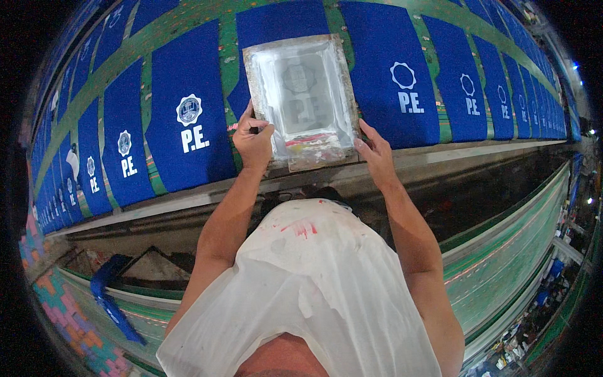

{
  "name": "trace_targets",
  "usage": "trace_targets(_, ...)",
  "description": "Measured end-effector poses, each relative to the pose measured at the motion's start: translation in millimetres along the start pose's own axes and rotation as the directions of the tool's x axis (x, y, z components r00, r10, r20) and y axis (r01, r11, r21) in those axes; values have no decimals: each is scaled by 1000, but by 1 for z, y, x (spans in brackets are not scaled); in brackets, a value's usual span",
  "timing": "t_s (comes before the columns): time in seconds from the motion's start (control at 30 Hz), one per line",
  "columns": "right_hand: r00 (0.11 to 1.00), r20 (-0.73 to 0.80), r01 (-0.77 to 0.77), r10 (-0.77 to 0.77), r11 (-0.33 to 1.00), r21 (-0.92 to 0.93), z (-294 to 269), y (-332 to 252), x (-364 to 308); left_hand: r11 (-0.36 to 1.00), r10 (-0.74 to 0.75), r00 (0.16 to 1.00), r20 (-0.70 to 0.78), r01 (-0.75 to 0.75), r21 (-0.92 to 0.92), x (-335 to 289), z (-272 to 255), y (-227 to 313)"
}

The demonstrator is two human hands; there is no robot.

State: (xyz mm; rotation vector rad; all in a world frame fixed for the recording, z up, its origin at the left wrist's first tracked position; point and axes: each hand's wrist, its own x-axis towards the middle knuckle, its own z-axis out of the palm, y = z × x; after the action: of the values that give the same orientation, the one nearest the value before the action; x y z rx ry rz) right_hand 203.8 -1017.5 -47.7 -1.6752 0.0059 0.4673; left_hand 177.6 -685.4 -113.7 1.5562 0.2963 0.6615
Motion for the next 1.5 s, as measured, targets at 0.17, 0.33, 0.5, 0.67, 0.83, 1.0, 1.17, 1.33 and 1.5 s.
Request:
trace_targets(0.17, 999, 49, 3, -2, 1000, -29, -3, -5, 1, 998, -10, 1000, -6, 10, -68, -1, -1, -9)
trace_targets(0.33, 996, 62, 62, -58, 996, -59, -8, 5, 4, 999, -14, 1000, -5, 13, -50, 2, 0, -8)
trace_targets(0.5, 994, 86, 78, -70, 993, -88, -10, 6, 6, 998, -24, 1000, -19, 23, -65, 2, 0, -6)
trace_targets(0.67, 987, 93, 137, -127, 985, -103, -13, 11, 8, 999, -12, 1000, -7, 12, -53, 2, 1, -9)
trace_targets(0.83, 992, 79, 108, -103, 991, -72, -14, 12, 6, 997, -18, 999, 27, 20, -70, 1, 0, -16)
trace_targets(1.0, 983, 20, 179, -183, 924, -339, -11, 15, 12, 996, 26, 999, 20, -24, -86, 3, -3, -23)
trace_targets(1.17, 716, 243, 611, -655, 419, -672, 20, -51, -13, 999, 39, 996, 76, -39, -5, 4, -13, -21)
trace_targets(1.33, 663, 536, 739, -523, 345, -578, 46, -52, -16, 1000, 27, 994, 102, -28, 10, 7, -16, -17)
trace_targets(1.5, 667, 546, 733, -507, 315, -603, 64, -69, -7, 1000, 22, 996, 85, -20, -23, 7, -11, -7)
